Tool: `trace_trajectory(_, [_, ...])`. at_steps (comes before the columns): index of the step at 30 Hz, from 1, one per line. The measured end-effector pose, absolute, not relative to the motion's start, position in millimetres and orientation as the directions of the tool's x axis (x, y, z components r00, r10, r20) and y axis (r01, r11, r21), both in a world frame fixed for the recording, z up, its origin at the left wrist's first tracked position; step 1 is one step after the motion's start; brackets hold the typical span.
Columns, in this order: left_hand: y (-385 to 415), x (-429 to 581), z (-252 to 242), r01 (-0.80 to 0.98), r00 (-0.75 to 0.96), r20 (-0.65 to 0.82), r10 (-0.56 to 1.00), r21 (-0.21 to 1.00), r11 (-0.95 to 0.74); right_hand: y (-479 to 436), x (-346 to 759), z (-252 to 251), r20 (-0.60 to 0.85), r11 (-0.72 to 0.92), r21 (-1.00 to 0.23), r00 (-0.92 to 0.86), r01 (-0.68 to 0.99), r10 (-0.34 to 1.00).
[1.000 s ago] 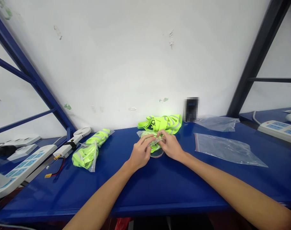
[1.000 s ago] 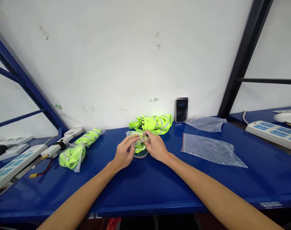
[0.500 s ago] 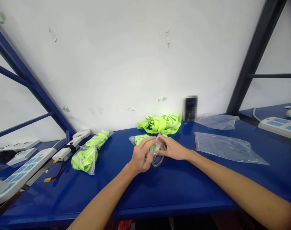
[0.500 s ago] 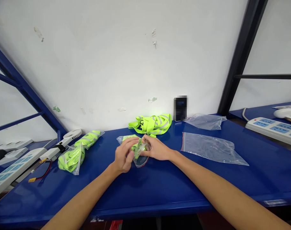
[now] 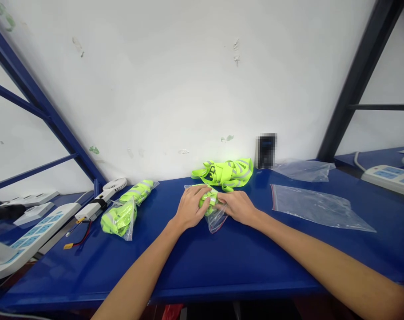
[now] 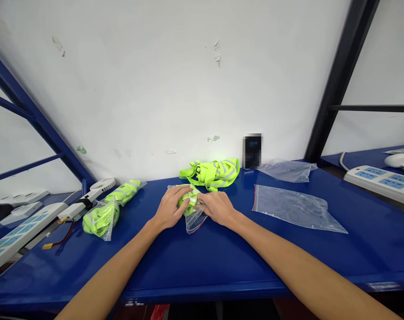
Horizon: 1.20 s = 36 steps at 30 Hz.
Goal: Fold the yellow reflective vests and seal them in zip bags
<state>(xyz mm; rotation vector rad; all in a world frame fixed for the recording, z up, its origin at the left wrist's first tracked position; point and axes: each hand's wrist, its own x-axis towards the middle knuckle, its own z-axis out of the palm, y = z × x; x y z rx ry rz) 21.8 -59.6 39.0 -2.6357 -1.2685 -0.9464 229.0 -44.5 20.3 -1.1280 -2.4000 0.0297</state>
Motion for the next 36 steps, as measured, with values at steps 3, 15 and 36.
trace_trajectory(3, [-59.9,19.3,46.2,0.795,0.401,0.579,0.71,0.166,-0.584,-44.1,227.3,20.0,0.444,0.636,-0.359,-0.475,0.683,0.76])
trace_trajectory(15, [-66.6,7.2,76.2,0.788,0.521,0.34,0.783,0.162,-0.594,-31.2,237.9,28.0,0.28,0.364,-0.917,-0.39,0.163,0.877])
trace_trajectory(36, [-51.1,29.3,106.8,0.801,0.225,0.26,0.939,0.499,-0.33,-35.8,227.8,22.0,0.111,0.13,-0.991,-0.377,0.025,0.92])
